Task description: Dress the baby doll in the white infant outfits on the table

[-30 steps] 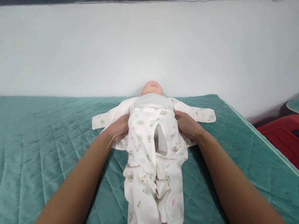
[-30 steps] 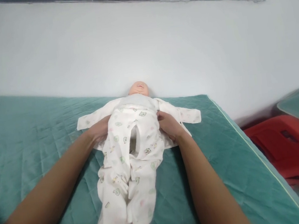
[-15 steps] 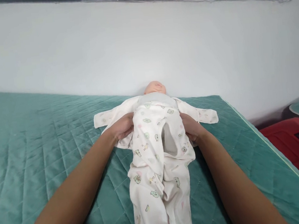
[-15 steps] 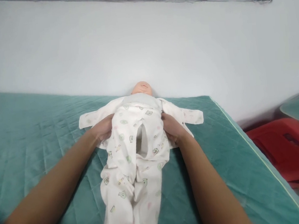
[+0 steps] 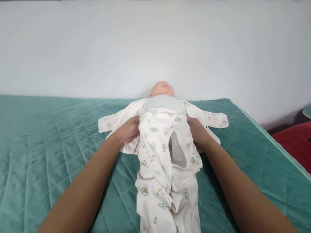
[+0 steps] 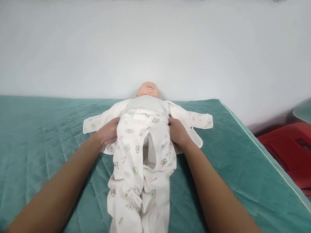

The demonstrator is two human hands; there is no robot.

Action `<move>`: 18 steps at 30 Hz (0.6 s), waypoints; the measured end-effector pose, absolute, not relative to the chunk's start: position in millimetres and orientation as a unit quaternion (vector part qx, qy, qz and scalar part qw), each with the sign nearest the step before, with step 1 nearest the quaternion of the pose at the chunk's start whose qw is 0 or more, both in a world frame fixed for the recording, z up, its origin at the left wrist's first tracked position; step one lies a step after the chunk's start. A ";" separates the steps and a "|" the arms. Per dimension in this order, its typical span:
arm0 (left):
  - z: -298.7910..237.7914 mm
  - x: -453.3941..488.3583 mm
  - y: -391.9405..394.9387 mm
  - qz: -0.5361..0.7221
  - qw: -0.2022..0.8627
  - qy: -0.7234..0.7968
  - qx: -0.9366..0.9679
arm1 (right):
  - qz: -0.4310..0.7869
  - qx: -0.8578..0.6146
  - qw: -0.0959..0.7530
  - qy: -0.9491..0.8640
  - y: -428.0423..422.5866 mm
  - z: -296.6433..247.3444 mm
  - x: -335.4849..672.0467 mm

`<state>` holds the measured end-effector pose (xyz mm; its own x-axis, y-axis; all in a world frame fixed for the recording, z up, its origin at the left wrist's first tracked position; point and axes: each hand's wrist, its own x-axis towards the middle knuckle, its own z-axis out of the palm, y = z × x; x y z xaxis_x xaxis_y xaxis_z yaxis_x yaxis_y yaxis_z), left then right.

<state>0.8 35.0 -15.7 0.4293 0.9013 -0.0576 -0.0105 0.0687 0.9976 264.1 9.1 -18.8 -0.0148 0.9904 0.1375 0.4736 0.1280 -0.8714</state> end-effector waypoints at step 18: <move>-10.7 16.6 21.2 0.448 0.535 0.438 0.567 | 0.199 -0.554 0.395 -0.705 6.8 -12.8 262.2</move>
